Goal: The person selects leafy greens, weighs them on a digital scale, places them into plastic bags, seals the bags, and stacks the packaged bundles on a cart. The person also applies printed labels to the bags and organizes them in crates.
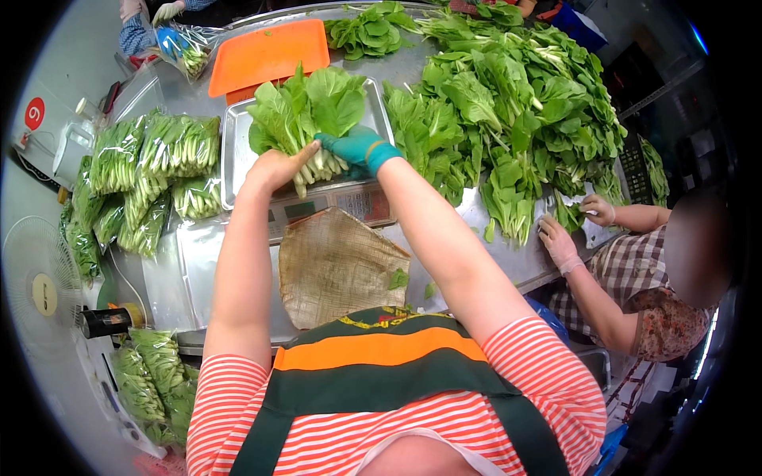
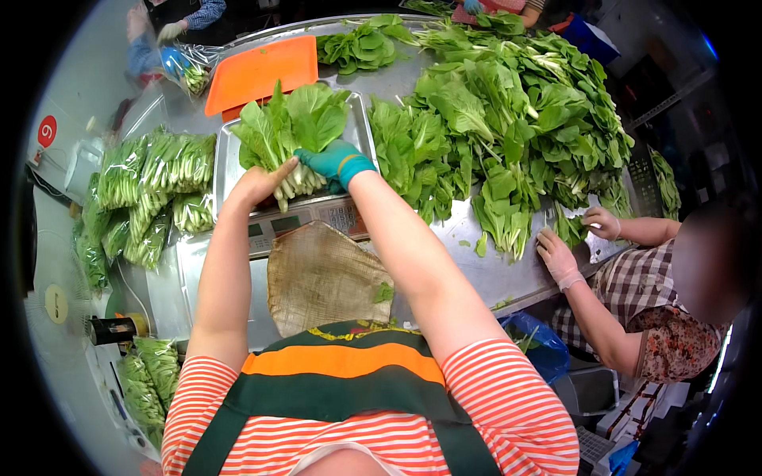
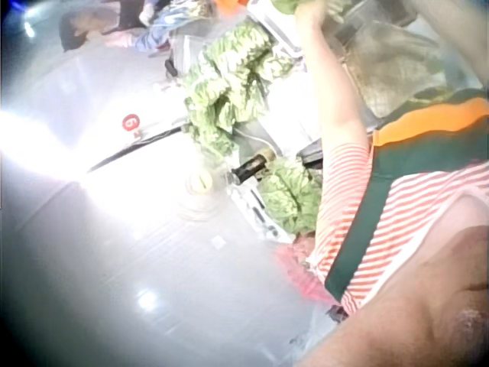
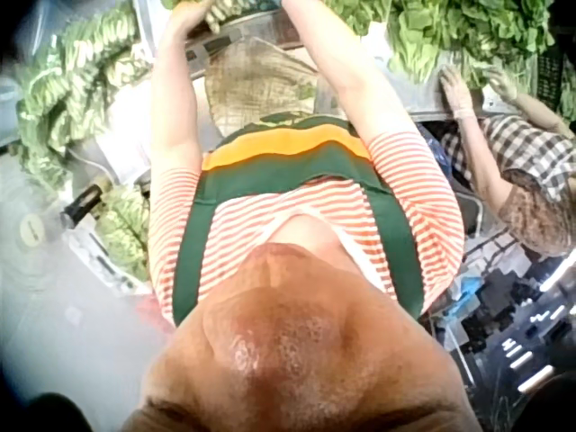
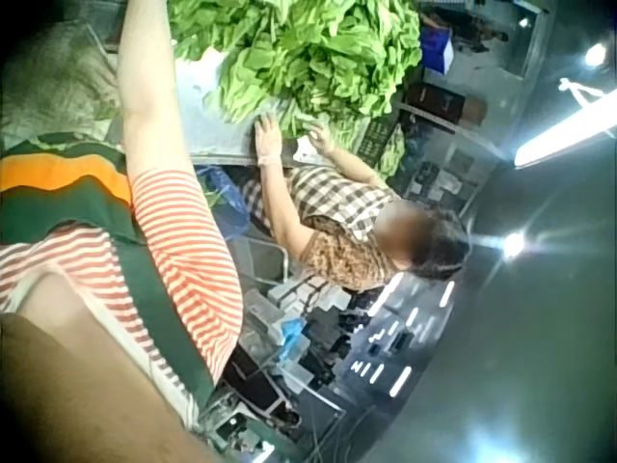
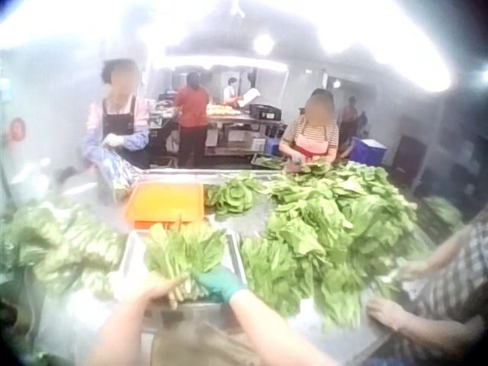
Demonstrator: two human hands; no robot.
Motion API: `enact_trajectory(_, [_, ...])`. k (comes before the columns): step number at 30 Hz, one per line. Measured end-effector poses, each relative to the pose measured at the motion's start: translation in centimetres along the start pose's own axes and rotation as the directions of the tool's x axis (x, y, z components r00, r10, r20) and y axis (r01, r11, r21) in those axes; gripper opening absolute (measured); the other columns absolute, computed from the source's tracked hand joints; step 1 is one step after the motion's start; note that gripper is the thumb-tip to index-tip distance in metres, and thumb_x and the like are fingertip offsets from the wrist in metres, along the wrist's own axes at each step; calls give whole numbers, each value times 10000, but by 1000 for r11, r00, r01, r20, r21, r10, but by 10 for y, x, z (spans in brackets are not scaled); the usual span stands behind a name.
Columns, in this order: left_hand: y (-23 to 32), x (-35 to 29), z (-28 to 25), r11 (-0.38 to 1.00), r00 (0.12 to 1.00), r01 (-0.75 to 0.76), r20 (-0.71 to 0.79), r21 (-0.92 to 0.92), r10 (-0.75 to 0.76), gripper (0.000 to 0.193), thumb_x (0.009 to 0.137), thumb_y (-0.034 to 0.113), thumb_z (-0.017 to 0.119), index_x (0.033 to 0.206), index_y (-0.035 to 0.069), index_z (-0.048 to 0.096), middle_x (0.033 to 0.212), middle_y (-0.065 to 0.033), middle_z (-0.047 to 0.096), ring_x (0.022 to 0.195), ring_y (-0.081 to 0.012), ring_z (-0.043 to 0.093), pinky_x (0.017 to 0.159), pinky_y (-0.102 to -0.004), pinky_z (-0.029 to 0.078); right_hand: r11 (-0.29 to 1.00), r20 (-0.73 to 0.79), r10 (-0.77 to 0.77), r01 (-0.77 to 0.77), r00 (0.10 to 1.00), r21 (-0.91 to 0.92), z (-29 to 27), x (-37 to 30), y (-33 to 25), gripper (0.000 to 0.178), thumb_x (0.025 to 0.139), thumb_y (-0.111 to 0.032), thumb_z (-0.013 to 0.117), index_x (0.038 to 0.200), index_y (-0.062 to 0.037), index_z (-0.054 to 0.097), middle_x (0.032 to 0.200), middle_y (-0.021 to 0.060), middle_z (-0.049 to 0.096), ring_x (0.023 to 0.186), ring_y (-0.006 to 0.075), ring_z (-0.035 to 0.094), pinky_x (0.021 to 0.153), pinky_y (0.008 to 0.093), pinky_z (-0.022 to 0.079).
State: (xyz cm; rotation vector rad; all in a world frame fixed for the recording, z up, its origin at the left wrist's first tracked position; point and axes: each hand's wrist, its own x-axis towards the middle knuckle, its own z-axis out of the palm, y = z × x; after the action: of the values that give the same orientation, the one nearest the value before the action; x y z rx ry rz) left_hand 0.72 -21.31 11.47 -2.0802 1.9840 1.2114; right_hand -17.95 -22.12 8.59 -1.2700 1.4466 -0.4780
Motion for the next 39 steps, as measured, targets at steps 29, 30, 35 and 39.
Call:
enact_trajectory(29, [-52, 33, 50, 627, 718, -690, -451, -362, 530, 568, 718, 134, 703, 1219, 38, 453, 1193, -114, 509, 1093, -256, 482, 926, -368, 403, 457, 20, -877, 848, 479, -268, -7, -21, 19, 543, 730, -250, 710, 1200, -76, 500, 1176, 80, 545, 1054, 208, 523, 897, 337, 439])
enact_trajectory(30, [-45, 29, 51, 589, 738, -673, -455, -448, 498, 567, 715, 147, 705, 1213, 37, 458, 1169, -109, 527, 1085, -257, 486, 923, -374, 401, 456, 16, -876, 840, 482, -295, -11, -19, 16, 541, 729, -269, 709, 1193, -79, 507, 1167, 80, 550, 1041, 207, 529, 887, 336, 443])
enact_trajectory(35, [12, -4, 13, 630, 890, -453, -366, -631, 272, 451, 744, 308, 698, 1041, -10, 578, 912, -115, 618, 852, -185, 578, 749, -309, 461, 729, -6, -654, 632, 756, 262, -8, -18, -4, 551, 720, -454, 687, 1120, -94, 571, 1068, 113, 598, 914, 205, 580, 801, 322, 466])
enact_trajectory(39, [9, 6, 5, 975, 951, -115, -303, -191, 53, 725, 748, 641, 514, 1016, -25, 618, 923, -197, 635, 912, -268, 605, 818, -332, 444, 945, 179, 137, -74, 974, -319, -18, -13, -35, 734, 658, -617, 647, 1143, -73, 562, 1022, 182, 616, 931, 244, 599, 814, 324, 463])
